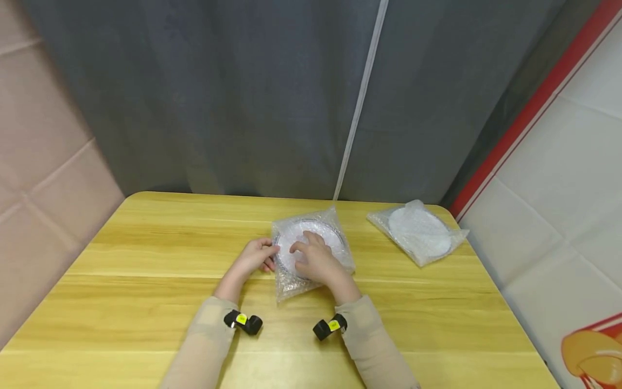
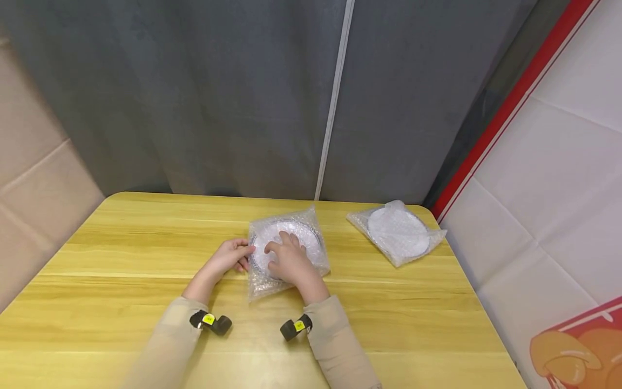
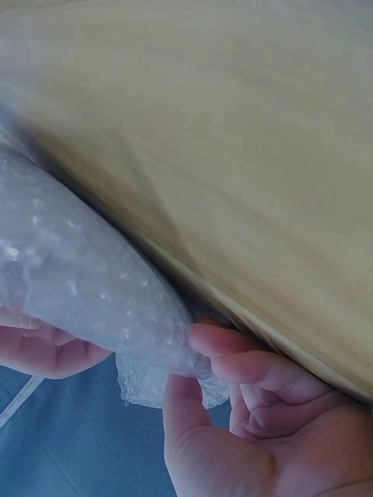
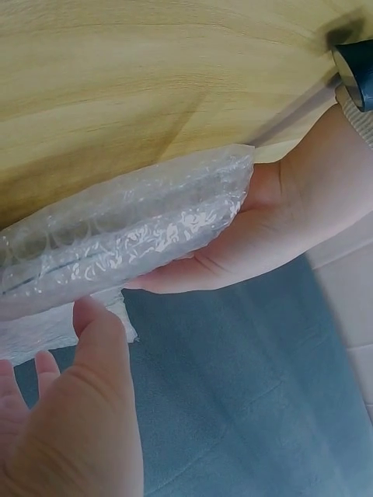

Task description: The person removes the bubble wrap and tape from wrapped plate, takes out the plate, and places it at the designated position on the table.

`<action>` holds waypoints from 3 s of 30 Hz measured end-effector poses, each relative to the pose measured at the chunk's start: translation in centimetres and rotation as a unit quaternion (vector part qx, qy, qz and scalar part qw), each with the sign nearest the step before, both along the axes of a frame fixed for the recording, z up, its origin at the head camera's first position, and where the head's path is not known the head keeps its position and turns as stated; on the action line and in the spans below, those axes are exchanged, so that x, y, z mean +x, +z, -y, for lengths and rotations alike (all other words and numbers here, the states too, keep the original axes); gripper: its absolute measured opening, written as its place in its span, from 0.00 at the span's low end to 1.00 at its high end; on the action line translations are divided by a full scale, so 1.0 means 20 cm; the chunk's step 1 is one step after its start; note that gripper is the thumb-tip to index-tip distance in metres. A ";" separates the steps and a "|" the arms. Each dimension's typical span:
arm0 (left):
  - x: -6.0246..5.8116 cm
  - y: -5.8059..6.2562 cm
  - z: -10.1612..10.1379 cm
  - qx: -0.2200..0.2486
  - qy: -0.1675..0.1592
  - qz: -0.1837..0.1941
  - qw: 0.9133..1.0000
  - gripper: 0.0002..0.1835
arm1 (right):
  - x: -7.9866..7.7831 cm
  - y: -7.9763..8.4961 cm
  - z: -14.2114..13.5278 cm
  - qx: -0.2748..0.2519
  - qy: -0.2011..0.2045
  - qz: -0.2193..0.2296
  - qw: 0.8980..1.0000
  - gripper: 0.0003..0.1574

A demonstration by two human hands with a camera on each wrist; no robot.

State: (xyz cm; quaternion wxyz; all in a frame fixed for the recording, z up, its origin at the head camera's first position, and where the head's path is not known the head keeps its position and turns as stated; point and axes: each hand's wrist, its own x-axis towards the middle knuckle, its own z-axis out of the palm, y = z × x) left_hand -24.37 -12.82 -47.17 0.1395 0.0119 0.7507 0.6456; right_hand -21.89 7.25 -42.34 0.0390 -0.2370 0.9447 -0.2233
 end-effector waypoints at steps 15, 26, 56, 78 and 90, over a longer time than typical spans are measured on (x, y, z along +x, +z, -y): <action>-0.01 -0.01 0.00 -0.005 0.000 0.000 1.000 0.15 | 0.00 0.00 0.00 -0.012 0.006 -0.007 1.000 0.16; -0.02 -0.02 0.00 -0.005 -0.004 -0.001 1.000 0.14 | -0.01 -0.01 0.00 -0.019 0.003 -0.002 1.000 0.14; -0.02 -0.02 0.00 -0.005 -0.004 -0.005 1.000 0.12 | -0.05 0.02 -0.07 -0.089 -0.014 -0.023 0.996 0.27; -0.02 -0.02 0.00 -0.010 -0.003 -0.006 1.000 0.12 | -0.08 0.03 -0.15 -0.188 -0.017 -0.127 0.974 0.13; -0.02 -0.01 -0.01 0.000 0.010 -0.005 1.000 0.17 | -0.08 0.05 -0.20 -0.200 -0.048 -0.089 0.975 0.10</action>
